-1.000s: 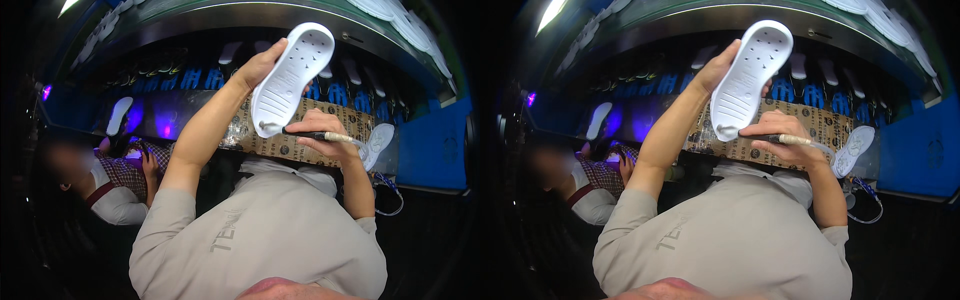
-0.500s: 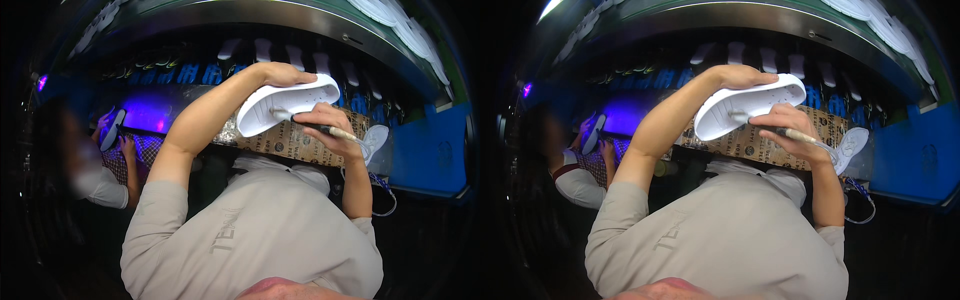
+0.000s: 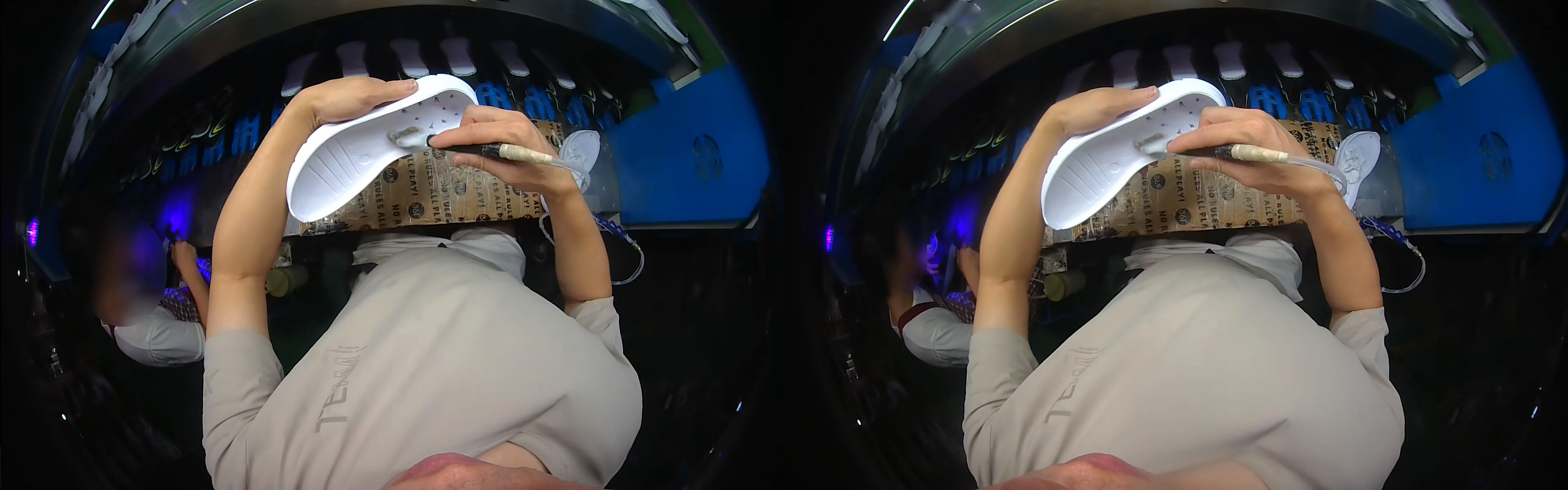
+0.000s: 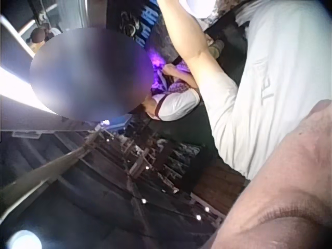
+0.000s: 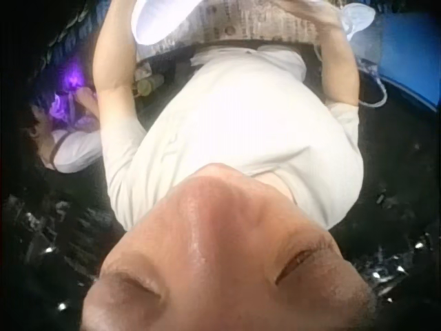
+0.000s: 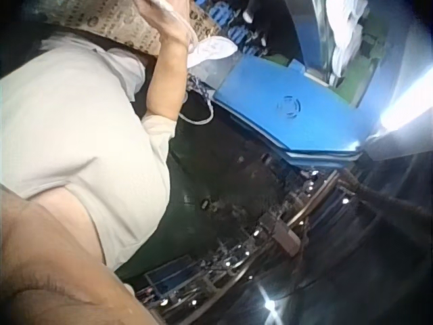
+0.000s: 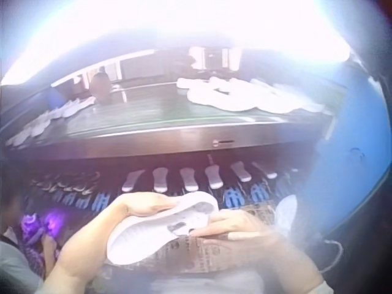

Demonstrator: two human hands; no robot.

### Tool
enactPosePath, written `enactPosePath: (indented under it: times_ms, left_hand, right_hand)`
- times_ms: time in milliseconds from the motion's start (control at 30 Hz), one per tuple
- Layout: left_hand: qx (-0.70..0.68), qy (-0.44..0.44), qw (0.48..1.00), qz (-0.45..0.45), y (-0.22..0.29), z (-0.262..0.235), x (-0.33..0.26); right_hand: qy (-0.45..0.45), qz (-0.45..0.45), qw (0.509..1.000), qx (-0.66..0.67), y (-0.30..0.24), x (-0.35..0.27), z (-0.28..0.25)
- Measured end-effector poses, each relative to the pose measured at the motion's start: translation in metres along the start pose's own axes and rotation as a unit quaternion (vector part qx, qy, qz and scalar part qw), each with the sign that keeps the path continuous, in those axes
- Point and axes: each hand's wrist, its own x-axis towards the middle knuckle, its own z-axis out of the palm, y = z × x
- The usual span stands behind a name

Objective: The person repeatedly picks up white slipper soles from a conveyor belt, paints the bottom surface with a brush, and places them back on the belt. The process is continuous and repetitive, with the person handling one slipper at a time.

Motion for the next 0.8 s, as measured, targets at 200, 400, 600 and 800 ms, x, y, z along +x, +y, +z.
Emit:
enactPosePath:
  times_ms: [200,400,600,800]
  left_hand:
    - [-0.012,0.025,1.0,-0.001,-0.015,-0.005,-0.002]
    - [-0.015,0.019,1.0,-0.007,-0.017,-0.009,-0.01]
    - [-0.059,0.033,0.998,-0.018,-0.024,-0.012,-0.006]
    - [-0.353,0.097,0.93,0.037,-0.03,0.015,0.013]
  right_hand:
    - [0.002,-0.046,0.999,0.011,0.009,-0.002,-0.012]
    - [-0.046,-0.025,0.998,-0.021,0.015,-0.005,-0.026]
    - [-0.016,-0.014,0.984,-0.176,0.014,-0.002,-0.019]
    - [0.173,0.053,0.981,0.063,0.011,0.001,-0.006]
